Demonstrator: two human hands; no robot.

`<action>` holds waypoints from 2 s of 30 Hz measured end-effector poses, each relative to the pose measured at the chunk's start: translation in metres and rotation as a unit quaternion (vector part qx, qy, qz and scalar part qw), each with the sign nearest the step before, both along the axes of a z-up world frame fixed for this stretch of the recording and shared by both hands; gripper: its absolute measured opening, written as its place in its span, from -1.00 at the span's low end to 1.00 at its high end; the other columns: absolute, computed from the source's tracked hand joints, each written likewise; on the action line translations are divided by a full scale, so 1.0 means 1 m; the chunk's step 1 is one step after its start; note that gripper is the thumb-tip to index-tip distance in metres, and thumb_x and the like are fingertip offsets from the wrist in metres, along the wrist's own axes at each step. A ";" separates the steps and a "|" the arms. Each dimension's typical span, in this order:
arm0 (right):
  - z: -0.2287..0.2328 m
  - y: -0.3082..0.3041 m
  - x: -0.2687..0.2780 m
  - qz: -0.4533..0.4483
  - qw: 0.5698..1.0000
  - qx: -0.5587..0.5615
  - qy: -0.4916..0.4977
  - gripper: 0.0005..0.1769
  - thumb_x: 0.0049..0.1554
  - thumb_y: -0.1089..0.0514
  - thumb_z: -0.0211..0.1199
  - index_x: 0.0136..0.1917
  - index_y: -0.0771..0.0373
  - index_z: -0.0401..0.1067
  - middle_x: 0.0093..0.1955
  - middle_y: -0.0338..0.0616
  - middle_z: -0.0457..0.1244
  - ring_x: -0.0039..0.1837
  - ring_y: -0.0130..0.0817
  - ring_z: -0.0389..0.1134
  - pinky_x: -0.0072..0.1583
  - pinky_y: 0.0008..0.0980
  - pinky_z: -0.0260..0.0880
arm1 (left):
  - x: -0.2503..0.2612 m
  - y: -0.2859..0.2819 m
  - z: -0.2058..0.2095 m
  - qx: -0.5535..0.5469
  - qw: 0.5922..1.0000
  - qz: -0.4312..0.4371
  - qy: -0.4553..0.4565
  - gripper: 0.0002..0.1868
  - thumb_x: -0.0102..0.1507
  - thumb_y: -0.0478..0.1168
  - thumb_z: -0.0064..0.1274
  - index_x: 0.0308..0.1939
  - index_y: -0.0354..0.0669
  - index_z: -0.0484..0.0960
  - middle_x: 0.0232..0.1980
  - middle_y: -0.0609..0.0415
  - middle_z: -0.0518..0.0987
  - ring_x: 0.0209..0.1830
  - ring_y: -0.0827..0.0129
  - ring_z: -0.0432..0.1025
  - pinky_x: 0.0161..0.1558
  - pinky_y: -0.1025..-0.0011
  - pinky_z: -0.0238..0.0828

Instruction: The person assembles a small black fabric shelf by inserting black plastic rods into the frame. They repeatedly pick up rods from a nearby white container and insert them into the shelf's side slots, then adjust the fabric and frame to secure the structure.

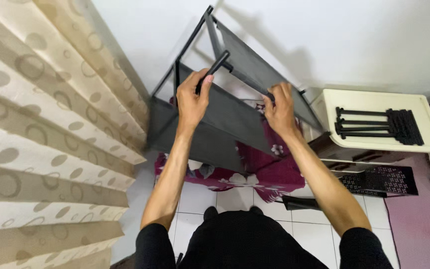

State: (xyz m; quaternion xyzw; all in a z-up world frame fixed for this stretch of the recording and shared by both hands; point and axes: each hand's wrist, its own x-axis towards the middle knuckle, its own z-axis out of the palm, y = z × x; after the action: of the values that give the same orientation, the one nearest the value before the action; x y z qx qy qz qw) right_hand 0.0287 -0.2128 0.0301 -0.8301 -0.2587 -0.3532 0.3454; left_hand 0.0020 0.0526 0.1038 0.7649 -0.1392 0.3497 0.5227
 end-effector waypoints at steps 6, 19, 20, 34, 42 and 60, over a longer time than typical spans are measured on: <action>-0.064 -0.018 -0.027 -0.035 0.973 0.171 0.150 -0.78 0.24 0.36 0.24 0.03 0.29 0.20 -0.13 -0.14 0.12 -0.11 -0.37 0.18 -0.06 -0.33 0.22 | -0.015 -0.052 0.042 0.168 0.985 -0.040 0.016 -0.76 0.34 -0.14 0.19 -0.04 -0.24 0.70 -0.28 -0.02 0.62 -0.47 0.19 0.48 -0.40 0.29 0.36; -0.191 -0.042 -0.072 -0.023 0.922 0.271 0.275 -0.69 0.24 0.22 0.29 0.11 0.26 0.18 -0.09 -0.22 0.21 -0.08 -0.52 0.20 -0.05 -0.45 0.27 | -0.028 -0.113 -0.022 0.288 0.947 -0.139 -0.025 -0.78 0.30 -0.13 0.19 -0.13 -0.22 0.71 -0.28 0.00 0.61 -0.30 0.07 0.53 -0.29 0.19 0.44; -0.193 -0.045 -0.070 -0.006 0.923 0.277 0.265 -0.68 0.23 0.22 0.30 0.11 0.26 0.18 -0.08 -0.22 0.22 -0.07 -0.51 0.21 -0.04 -0.44 0.27 | -0.026 -0.116 -0.025 0.294 0.944 -0.148 -0.025 -0.77 0.30 -0.13 0.19 -0.12 -0.23 0.71 -0.29 -0.01 0.60 -0.30 0.07 0.53 -0.27 0.19 0.44; -0.093 -0.127 -0.052 0.088 0.898 0.282 0.326 -0.50 0.42 -0.23 -0.09 0.30 0.23 0.27 0.15 -0.10 0.30 0.26 -0.26 0.35 0.38 -0.12 0.36 | -0.036 -0.130 -0.042 0.312 0.933 -0.176 -0.015 -0.74 0.34 -0.12 0.14 -0.08 -0.28 0.69 -0.28 -0.03 0.58 -0.28 0.05 0.53 -0.26 0.19 0.46; -0.003 -0.110 -0.036 0.117 0.922 0.101 0.355 -0.46 0.42 -0.21 -0.10 0.40 0.17 0.36 0.00 -0.12 0.23 0.07 -0.23 0.26 0.14 -0.22 0.31 | -0.036 -0.125 -0.042 0.344 0.929 -0.136 0.010 -0.69 0.32 -0.01 0.14 -0.17 -0.22 0.68 -0.33 -0.02 0.61 -0.38 0.02 0.53 -0.30 0.16 0.44; -0.014 -0.076 -0.013 0.210 0.750 0.406 0.478 -0.19 0.27 -0.54 -0.27 0.02 0.19 0.42 -0.18 -0.30 0.23 -0.09 -0.46 0.31 0.01 -0.44 0.35 | -0.033 -0.127 -0.042 0.376 0.906 -0.186 0.047 -0.70 0.38 -0.04 0.04 -0.18 -0.22 0.64 -0.31 -0.05 0.61 -0.37 -0.01 0.54 -0.39 0.10 0.42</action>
State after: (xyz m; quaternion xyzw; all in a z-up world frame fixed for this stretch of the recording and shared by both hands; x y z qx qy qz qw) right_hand 0.0160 -0.2885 0.0157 -0.5966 -0.0599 0.0996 0.7941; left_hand -0.0310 -0.0748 0.0621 0.8805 -0.3757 0.1313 0.2574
